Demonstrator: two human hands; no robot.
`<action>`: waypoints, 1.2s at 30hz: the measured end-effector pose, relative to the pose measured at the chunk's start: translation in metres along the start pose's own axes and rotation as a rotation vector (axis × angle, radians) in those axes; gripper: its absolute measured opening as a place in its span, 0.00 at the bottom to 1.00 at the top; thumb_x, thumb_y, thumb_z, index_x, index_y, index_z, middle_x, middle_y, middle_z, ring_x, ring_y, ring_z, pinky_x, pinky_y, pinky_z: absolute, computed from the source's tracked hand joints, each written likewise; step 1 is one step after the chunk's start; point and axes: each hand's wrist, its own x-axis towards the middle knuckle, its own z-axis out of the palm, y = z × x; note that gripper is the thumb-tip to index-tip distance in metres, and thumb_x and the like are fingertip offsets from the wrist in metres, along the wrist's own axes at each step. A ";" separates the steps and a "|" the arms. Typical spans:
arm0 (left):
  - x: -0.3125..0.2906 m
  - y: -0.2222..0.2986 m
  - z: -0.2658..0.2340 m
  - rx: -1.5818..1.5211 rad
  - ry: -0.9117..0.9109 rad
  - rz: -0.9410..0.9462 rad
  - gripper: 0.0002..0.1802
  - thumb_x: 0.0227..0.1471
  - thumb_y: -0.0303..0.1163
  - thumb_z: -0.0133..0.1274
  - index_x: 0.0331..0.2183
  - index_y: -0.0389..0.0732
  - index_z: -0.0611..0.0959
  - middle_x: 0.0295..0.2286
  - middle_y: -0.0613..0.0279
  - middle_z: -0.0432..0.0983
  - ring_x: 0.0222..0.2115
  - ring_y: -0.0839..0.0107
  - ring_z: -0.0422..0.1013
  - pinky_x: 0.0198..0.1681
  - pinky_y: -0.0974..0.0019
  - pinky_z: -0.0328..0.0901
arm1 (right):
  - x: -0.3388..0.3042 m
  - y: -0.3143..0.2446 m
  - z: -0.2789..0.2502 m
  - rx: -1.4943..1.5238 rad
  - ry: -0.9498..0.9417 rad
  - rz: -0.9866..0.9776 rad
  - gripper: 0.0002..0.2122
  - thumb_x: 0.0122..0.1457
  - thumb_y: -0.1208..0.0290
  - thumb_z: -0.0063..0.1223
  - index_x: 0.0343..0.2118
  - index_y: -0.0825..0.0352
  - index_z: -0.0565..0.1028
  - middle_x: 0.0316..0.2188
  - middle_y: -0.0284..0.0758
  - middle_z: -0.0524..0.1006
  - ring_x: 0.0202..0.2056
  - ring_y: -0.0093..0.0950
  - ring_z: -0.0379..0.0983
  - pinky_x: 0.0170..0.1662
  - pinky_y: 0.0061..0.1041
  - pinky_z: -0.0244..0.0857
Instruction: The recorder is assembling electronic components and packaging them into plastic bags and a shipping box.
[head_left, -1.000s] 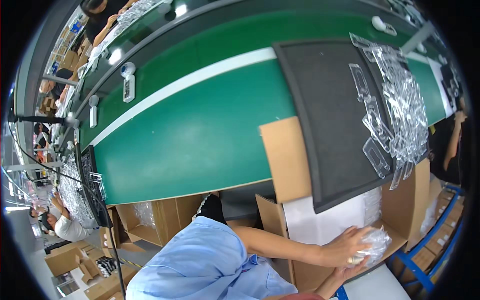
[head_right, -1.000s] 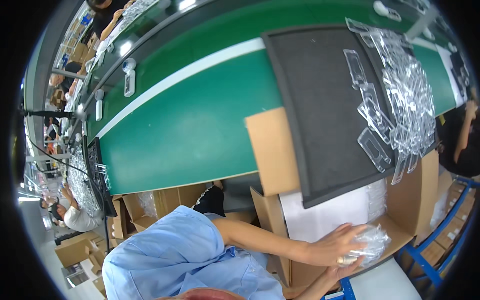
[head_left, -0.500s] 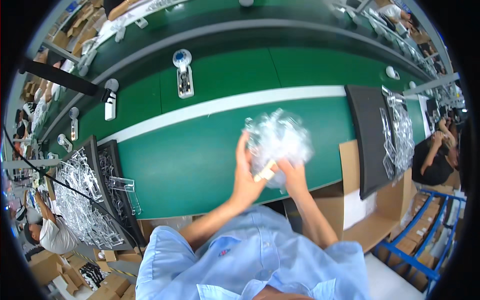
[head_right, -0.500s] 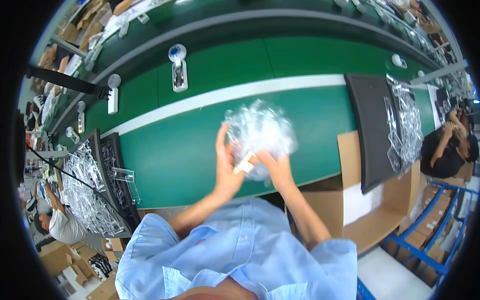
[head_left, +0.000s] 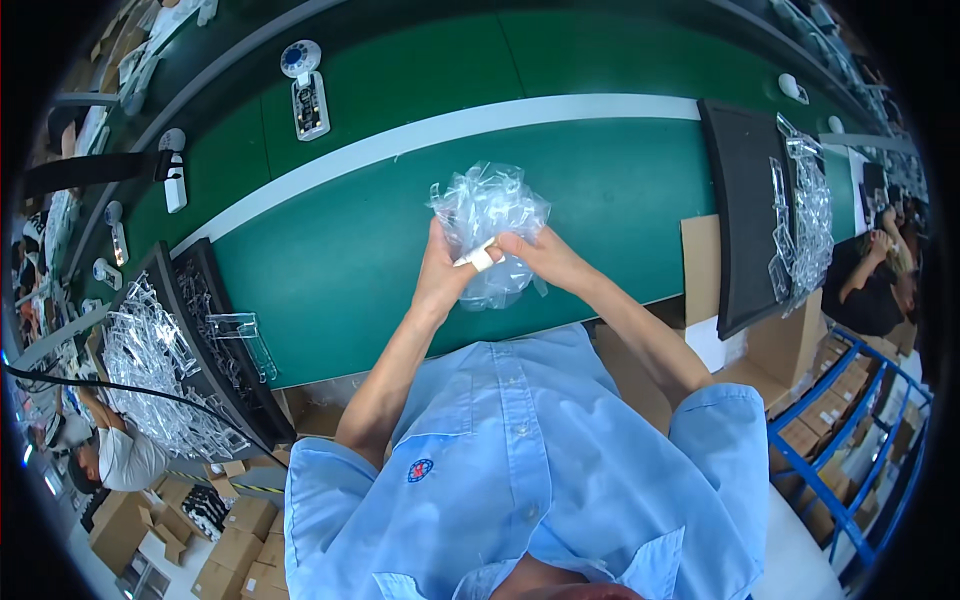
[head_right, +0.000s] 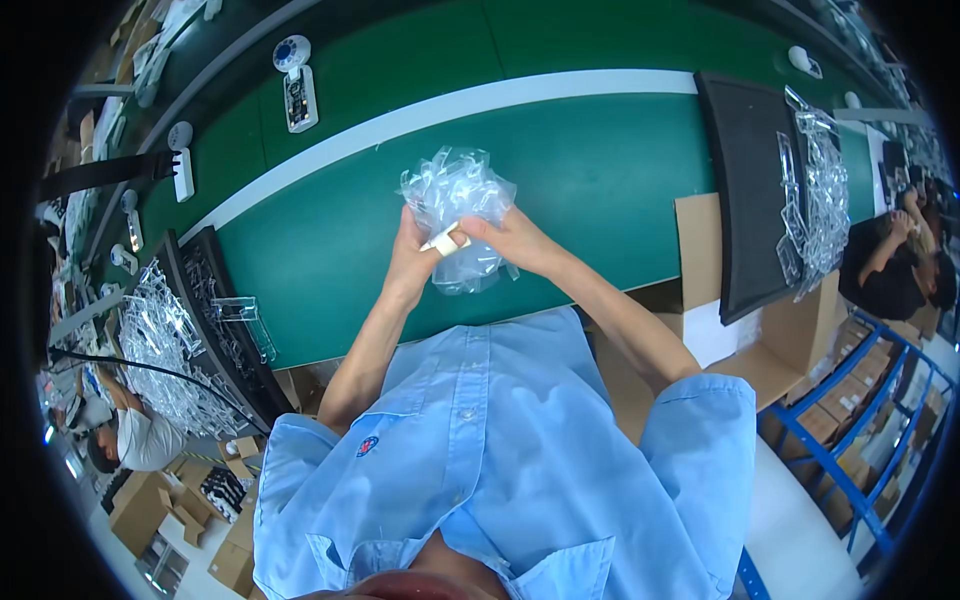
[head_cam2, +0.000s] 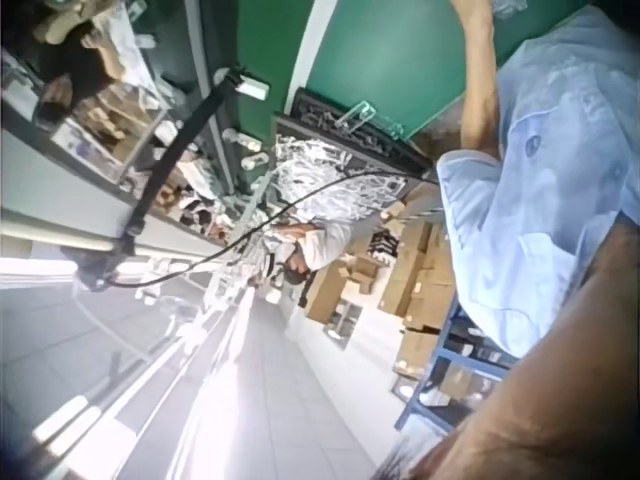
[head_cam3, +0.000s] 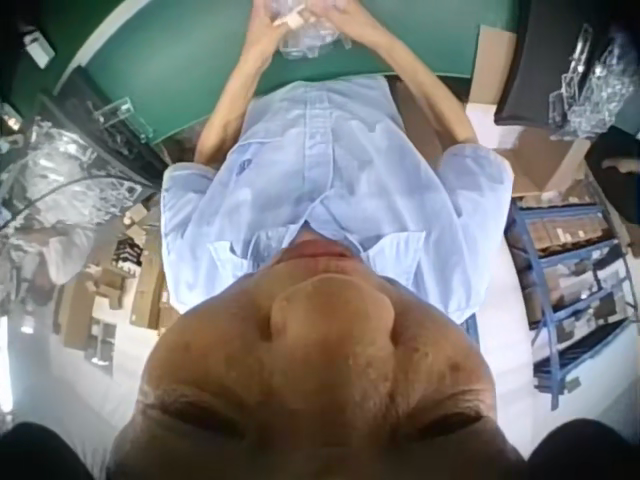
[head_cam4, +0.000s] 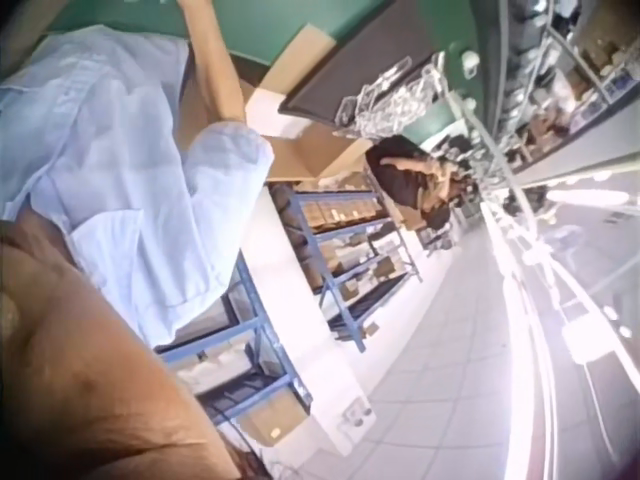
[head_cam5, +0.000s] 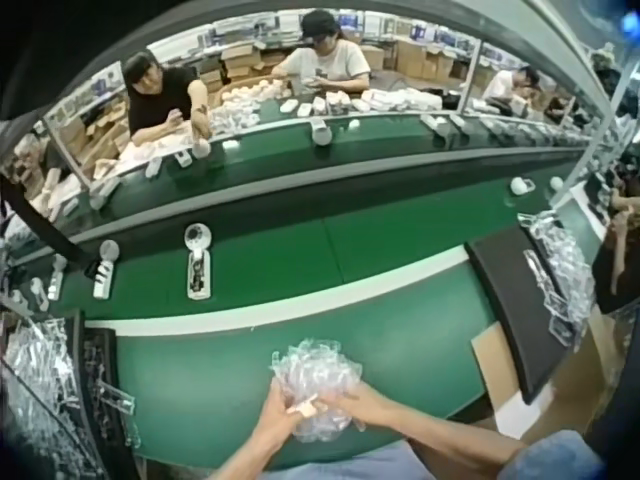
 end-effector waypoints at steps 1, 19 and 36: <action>0.001 0.000 0.001 -0.109 -0.010 -0.088 0.35 0.42 0.28 0.62 0.51 0.37 0.64 0.44 0.59 0.68 0.45 0.71 0.67 0.47 0.67 0.63 | 0.001 0.000 -0.006 -0.091 -0.039 -0.072 0.26 0.55 0.57 0.53 0.53 0.66 0.63 0.47 0.41 0.69 0.48 0.34 0.67 0.50 0.31 0.61; 0.035 0.000 -0.021 1.451 -0.656 0.807 0.35 0.36 0.19 0.51 0.50 0.53 0.71 0.57 0.63 0.54 0.59 0.56 0.49 0.61 0.47 0.43 | -0.004 0.009 -0.089 -1.235 -0.091 -0.736 0.33 0.43 0.85 0.49 0.56 0.54 0.62 0.54 0.42 0.60 0.46 0.47 0.65 0.47 0.41 0.64; 0.110 0.019 -0.005 1.030 -0.025 0.006 0.15 0.46 0.39 0.55 0.36 0.41 0.81 0.33 0.56 0.74 0.34 0.59 0.71 0.36 0.61 0.65 | 0.060 -0.009 -0.071 -0.976 0.135 -0.112 0.07 0.50 0.69 0.54 0.30 0.65 0.75 0.28 0.37 0.72 0.40 0.36 0.67 0.42 0.35 0.61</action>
